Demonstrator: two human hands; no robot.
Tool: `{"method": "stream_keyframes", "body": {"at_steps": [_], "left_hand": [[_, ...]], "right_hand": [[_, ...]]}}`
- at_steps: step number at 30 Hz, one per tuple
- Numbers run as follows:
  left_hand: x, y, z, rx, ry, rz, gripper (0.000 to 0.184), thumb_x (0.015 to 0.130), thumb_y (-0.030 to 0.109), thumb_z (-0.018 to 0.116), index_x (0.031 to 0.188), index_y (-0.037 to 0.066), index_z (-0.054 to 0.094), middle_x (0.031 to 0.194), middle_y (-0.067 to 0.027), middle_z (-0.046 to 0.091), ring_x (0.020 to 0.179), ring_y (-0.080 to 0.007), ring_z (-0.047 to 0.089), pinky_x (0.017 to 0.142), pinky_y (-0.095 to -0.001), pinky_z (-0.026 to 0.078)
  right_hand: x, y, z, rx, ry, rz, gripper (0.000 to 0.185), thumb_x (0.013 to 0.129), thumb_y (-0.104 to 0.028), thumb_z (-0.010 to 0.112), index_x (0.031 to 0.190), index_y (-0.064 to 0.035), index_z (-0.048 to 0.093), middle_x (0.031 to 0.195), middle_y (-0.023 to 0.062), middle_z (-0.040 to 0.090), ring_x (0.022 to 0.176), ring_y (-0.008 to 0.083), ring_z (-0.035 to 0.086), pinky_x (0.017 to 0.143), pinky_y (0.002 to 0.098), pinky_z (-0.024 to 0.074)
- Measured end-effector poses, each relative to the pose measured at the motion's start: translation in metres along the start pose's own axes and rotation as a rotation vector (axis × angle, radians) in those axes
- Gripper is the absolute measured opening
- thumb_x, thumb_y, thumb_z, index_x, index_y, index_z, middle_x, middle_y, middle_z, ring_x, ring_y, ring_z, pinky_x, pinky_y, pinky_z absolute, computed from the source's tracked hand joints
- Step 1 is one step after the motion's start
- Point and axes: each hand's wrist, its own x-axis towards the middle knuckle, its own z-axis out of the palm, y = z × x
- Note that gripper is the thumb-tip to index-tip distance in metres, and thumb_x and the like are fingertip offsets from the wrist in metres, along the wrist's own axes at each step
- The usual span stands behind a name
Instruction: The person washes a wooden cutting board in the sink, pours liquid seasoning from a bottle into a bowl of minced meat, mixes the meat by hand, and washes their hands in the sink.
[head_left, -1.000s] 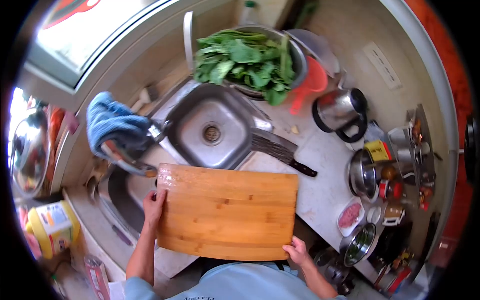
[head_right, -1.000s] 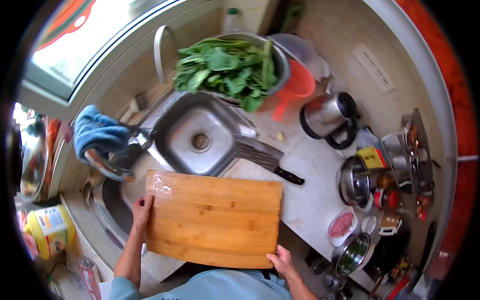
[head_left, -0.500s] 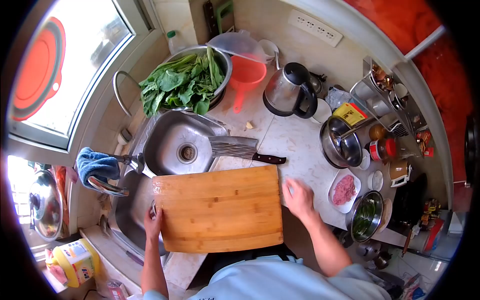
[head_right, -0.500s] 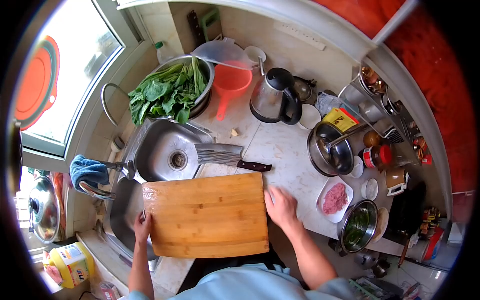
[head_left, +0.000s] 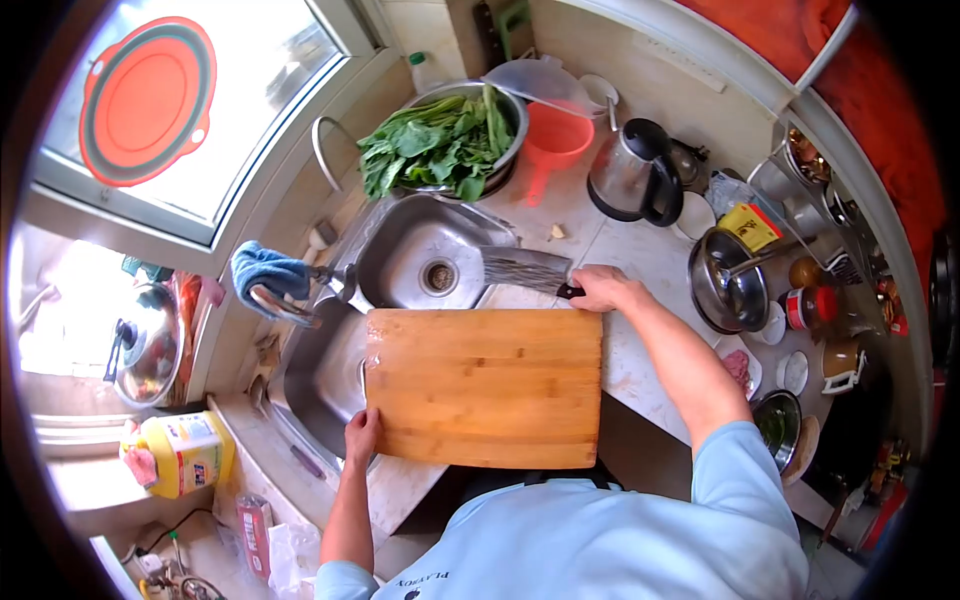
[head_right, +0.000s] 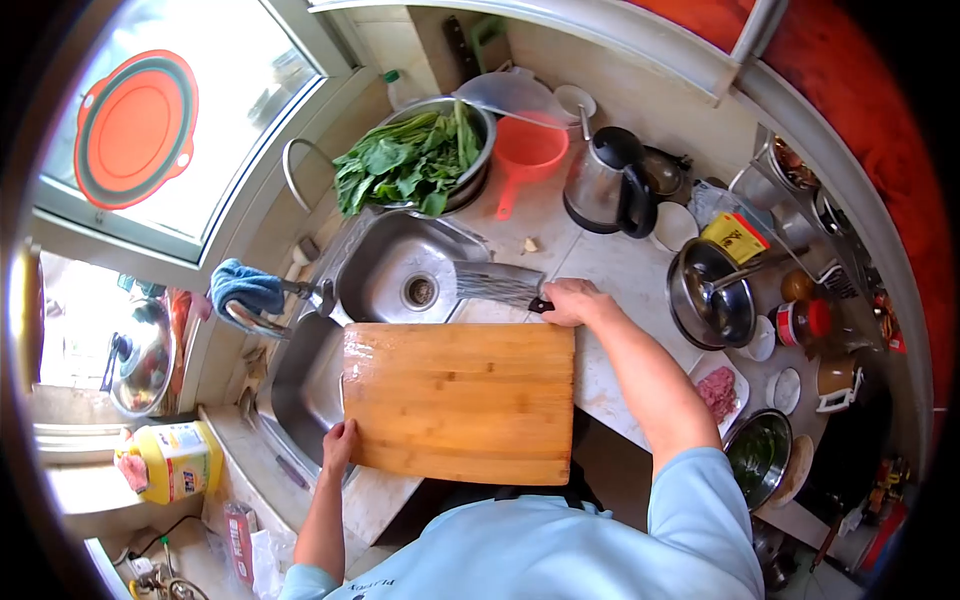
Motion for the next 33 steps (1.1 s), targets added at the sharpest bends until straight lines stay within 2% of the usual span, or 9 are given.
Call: {"method": "stream_keyframes", "body": {"at_steps": [4,9,15,22,24,25,27,29,33], "left_hand": [[0.005,0.001,0.012,-0.077,0.053,0.017,0.038,0.096,0.033,0.067,0.106,-0.004,0.070,0.083,-0.0001,0.067,0.074,-0.0094,0.056,0.068,-0.0274,0.047],[0.004,0.010,0.029,-0.208,0.137,0.028,0.035,0.095,0.031,0.068,0.100,-0.003,0.072,0.081,-0.0019,0.066,0.071,-0.0092,0.054,0.068,-0.0270,0.046],[0.030,0.025,0.076,0.212,0.369,0.229,0.036,0.088,0.032,0.072,0.088,-0.004,0.072,0.079,-0.0187,0.067,0.075,-0.0298,0.064,0.072,-0.0427,0.049],[-0.033,0.130,0.111,0.272,0.182,0.272,0.034,0.083,0.026,0.072,0.092,-0.006,0.069,0.087,-0.0259,0.066,0.080,-0.0422,0.063,0.077,-0.0461,0.050],[-0.059,0.129,0.131,0.114,0.320,0.469,0.028,0.084,0.014,0.067,0.106,-0.004,0.067,0.098,-0.0256,0.068,0.090,-0.0439,0.064,0.082,-0.0497,0.050],[-0.070,0.128,0.149,0.206,0.519,0.788,0.030,0.082,0.011,0.067,0.109,-0.002,0.067,0.110,-0.0256,0.066,0.097,-0.0447,0.062,0.086,-0.0510,0.049],[-0.138,0.176,0.171,0.422,0.301,0.969,0.039,0.077,0.012,0.070,0.115,0.002,0.067,0.135,-0.0236,0.056,0.126,-0.0423,0.051,0.105,-0.0521,0.040],[-0.156,0.185,0.218,0.296,-0.212,1.171,0.053,0.082,0.020,0.070,0.132,0.004,0.059,0.150,-0.0199,0.044,0.140,-0.0391,0.037,0.114,-0.0543,0.029],[-0.143,0.189,0.264,0.469,-0.390,1.299,0.063,0.094,0.036,0.059,0.150,0.015,0.042,0.160,-0.0076,0.035,0.150,-0.0288,0.027,0.121,-0.0561,0.014]], "right_hand": [[-0.001,-0.003,-0.001,-0.054,0.069,-0.102,0.042,0.085,-0.030,0.063,0.114,-0.0007,0.056,0.114,0.0213,0.065,0.110,0.0387,0.063,0.092,0.0481,0.0509],[-0.048,-0.008,0.029,0.171,0.472,-0.251,0.032,0.090,-0.030,0.062,0.104,-0.0021,0.054,0.098,0.0198,0.061,0.093,0.0418,0.063,0.080,0.0495,0.0518],[-0.150,-0.044,0.115,0.315,0.619,-0.031,0.032,0.090,-0.031,0.066,0.101,-0.0036,0.054,0.094,0.0161,0.058,0.084,0.0396,0.064,0.068,0.0491,0.0543],[-0.176,-0.028,0.162,0.261,0.741,0.188,0.028,0.089,-0.027,0.067,0.095,-0.0029,0.054,0.092,0.0179,0.057,0.089,0.0396,0.060,0.074,0.0507,0.0500],[-0.172,-0.020,0.168,0.201,0.784,0.219,0.028,0.089,-0.027,0.067,0.095,-0.0029,0.055,0.094,0.0187,0.057,0.092,0.0397,0.059,0.077,0.0505,0.0490],[-0.172,-0.018,0.167,0.183,0.768,0.244,0.029,0.089,-0.027,0.068,0.097,-0.0025,0.054,0.094,0.0195,0.056,0.094,0.0399,0.058,0.080,0.0501,0.0476],[-0.168,-0.014,0.168,0.164,0.824,0.246,0.029,0.088,-0.026,0.068,0.096,-0.0021,0.053,0.093,0.0191,0.055,0.092,0.0401,0.057,0.079,0.0504,0.0467],[-0.163,-0.014,0.172,0.170,0.847,0.252,0.029,0.087,-0.025,0.069,0.095,-0.0025,0.052,0.094,0.0196,0.054,0.094,0.0406,0.056,0.079,0.0504,0.0458],[-0.164,-0.016,0.164,0.221,0.786,0.268,0.029,0.089,-0.025,0.067,0.096,-0.0017,0.051,0.095,0.0208,0.054,0.094,0.0420,0.055,0.081,0.0521,0.0451]]}}
